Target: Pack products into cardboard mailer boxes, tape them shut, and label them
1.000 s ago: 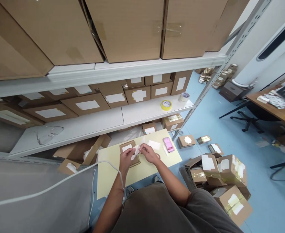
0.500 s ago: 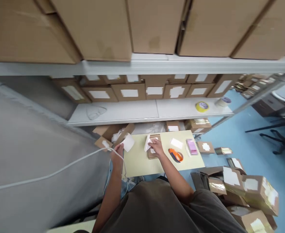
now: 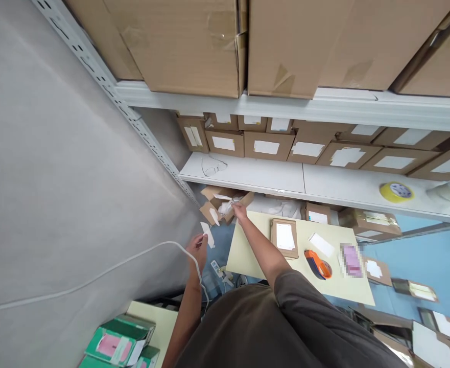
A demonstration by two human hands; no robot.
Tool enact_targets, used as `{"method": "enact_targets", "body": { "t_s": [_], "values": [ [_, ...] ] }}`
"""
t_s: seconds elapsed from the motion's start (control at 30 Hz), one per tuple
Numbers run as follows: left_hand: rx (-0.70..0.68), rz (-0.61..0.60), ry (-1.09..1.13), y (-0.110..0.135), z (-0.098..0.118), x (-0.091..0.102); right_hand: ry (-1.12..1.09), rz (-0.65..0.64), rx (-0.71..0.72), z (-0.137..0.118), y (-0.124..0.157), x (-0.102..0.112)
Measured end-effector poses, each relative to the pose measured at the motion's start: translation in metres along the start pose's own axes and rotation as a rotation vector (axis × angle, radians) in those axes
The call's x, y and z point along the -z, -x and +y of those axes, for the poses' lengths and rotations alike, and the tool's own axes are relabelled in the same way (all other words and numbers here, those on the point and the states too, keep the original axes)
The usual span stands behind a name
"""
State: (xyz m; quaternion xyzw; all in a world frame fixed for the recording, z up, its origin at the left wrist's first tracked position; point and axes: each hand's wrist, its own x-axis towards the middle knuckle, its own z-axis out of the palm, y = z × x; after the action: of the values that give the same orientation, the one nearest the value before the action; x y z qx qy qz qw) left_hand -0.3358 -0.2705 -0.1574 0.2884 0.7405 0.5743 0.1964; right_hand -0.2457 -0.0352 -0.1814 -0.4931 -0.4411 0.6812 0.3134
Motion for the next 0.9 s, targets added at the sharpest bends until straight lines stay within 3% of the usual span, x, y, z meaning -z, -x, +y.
{"method": "enact_targets", "body": {
  "t_s": [0.07, 0.17, 0.23, 0.33, 0.47, 0.57, 0.63, 0.73, 0.9],
  "values": [
    [-0.017, 0.010, -0.077, 0.000, -0.001, -0.014, 0.003, 0.003, -0.087, 0.011, 0.027, 0.016],
    [-0.162, -0.174, -0.138, 0.003, 0.000, -0.048, -0.024, -0.164, -0.134, 0.030, 0.077, 0.051],
    [-0.276, -0.304, -0.175, 0.007, 0.002, -0.075, -0.092, -0.153, -0.128, 0.039, 0.108, 0.075],
    [-0.405, -0.449, -0.216, 0.022, 0.007, -0.119, -0.166, 0.012, -0.050, 0.047, 0.137, 0.110],
    [-0.494, -0.631, -0.184, 0.046, 0.013, -0.174, -0.236, 0.386, 0.022, 0.049, 0.146, 0.162],
    [-0.351, -0.629, -0.100, 0.060, 0.013, -0.210, -0.268, 0.509, 0.043, 0.051, 0.151, 0.201],
    [-0.117, -0.550, -0.028, 0.066, 0.010, -0.232, -0.302, 0.491, 0.013, 0.054, 0.157, 0.223],
    [0.145, -0.583, 0.073, 0.071, 0.003, -0.261, -0.380, 0.451, -0.096, 0.063, 0.164, 0.247],
    [0.231, -0.548, -0.076, 0.082, 0.000, -0.298, -0.461, 0.499, -0.248, 0.088, 0.163, 0.279]
  ]
}}
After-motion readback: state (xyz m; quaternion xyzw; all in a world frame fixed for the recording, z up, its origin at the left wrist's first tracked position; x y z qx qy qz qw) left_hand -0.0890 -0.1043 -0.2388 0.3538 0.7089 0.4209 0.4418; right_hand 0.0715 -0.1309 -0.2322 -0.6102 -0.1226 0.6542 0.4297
